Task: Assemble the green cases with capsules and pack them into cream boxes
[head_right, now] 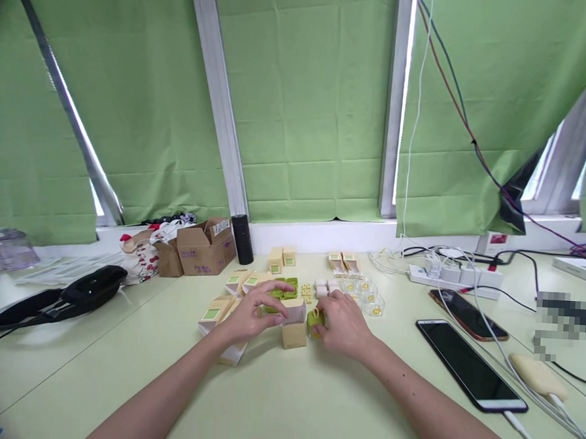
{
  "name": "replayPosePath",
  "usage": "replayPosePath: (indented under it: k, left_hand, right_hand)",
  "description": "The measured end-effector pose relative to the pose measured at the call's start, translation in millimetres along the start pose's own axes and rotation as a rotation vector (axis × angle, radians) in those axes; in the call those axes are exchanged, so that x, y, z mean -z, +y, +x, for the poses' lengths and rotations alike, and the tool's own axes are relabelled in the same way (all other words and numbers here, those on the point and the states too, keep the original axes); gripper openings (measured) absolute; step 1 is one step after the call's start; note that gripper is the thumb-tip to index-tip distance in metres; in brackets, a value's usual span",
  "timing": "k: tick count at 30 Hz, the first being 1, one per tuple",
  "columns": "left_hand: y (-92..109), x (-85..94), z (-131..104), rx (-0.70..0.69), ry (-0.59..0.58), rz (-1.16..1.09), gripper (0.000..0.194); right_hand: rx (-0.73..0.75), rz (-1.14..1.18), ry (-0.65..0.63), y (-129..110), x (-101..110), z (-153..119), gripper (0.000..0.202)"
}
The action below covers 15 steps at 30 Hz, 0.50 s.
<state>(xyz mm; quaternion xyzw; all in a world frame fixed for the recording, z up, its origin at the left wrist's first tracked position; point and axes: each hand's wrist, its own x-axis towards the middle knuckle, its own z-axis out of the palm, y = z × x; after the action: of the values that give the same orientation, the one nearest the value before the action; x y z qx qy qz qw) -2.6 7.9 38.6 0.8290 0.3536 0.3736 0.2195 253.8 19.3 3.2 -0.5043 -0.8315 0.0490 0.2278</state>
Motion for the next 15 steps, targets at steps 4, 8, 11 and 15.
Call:
replayPosePath:
  k: [4,8,11,15]
  left_hand:
    - [-10,-5.3,1,0.065,0.091,-0.014,0.016]
    - [-18,-14.6,3,0.093,0.189,-0.062,0.022]
    - [-24,-19.5,4,0.151,0.204,-0.130,0.023]
    - [-31,-20.9,5,0.168,0.208,-0.268,0.030]
  right_hand:
    - [0.010,-0.003,0.001,1,-1,0,0.016]
    - [0.014,-0.013,-0.006,1,0,0,0.016]
    - [0.021,-0.018,-0.002,0,0,0,0.015]
    - [0.019,-0.018,-0.002,0,0,0,0.015]
